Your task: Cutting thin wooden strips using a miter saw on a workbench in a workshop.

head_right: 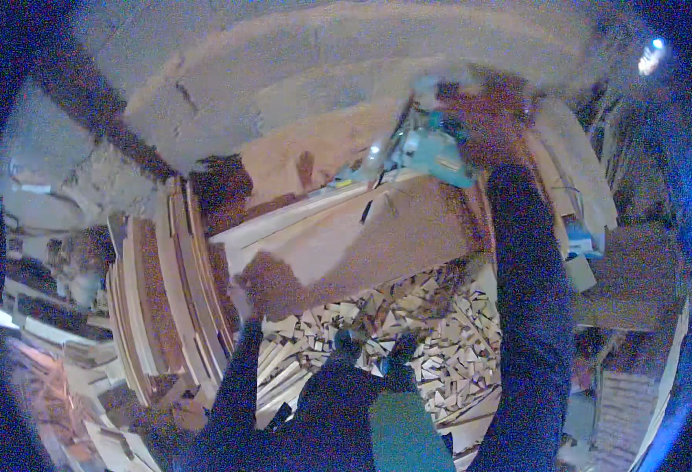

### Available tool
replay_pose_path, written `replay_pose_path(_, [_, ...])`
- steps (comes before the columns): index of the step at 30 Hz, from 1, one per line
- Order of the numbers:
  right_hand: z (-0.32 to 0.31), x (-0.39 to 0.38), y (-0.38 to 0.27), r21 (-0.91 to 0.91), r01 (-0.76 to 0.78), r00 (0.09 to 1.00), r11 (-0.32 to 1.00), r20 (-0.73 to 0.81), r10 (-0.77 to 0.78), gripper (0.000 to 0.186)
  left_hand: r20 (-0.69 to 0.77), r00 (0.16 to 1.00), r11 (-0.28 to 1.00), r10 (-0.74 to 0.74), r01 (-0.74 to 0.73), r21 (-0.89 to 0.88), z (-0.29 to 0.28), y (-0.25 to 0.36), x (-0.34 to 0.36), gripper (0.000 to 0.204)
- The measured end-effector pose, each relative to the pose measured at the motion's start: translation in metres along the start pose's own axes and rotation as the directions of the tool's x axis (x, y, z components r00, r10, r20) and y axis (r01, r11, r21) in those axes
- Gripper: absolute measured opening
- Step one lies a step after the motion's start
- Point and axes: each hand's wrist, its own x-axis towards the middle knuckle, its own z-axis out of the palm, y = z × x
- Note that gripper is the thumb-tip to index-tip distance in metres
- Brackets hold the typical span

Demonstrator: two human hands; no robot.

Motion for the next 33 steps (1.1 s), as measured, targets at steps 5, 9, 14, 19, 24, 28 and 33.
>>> replay_pose_path(5, [0.005,-0.007,0.009,0.100,-0.095,0.993,0.990,0.075,0.087,0.053,-0.368,0.811,0.889,0.455,-0.389,0.242,0.001,0.028,-0.007,0.072])
replay_pose_path(9, [0.005,-0.011,0.006,-0.095,-0.028,0.999,0.995,-0.026,0.026,0.044,-0.220,0.705,0.725,0.675,-0.576,0.378,0.014,0.053,0.044,0.073])
replay_pose_path(14, [0.018,-0.012,-0.001,0.298,-0.177,0.974,0.938,-0.082,0.209,0.038,-0.249,0.573,0.608,0.781,-0.603,0.517,0.004,0.068,0.068,0.072])
replay_pose_path(19, [0.024,-0.016,-0.001,0.158,-0.074,0.984,0.985,-0.149,0.098,0.042,-0.031,0.728,0.670,0.684,-0.612,0.421,-0.022,0.086,0.070,0.073])
replay_pose_path(24, [0.013,-0.024,-0.013,0.052,-0.137,0.975,0.989,-0.168,0.144,0.044,0.093,0.726,0.646,0.681,-0.657,0.389,-0.004,0.069,0.056,0.068])
replay_pose_path(28, [0.028,-0.096,-0.064,0.725,0.002,0.796,0.689,-0.418,0.437,0.053,0.006,0.596,0.571,0.803,-0.772,0.279,0.033,0.026,0.021,0.061])
replay_pose_path(33, [0.078,-0.303,-0.187,0.691,-0.483,0.721,0.538,-0.034,0.692,0.048,0.389,0.475,0.288,0.789,-0.846,0.448,0.109,0.027,-0.129,0.055])
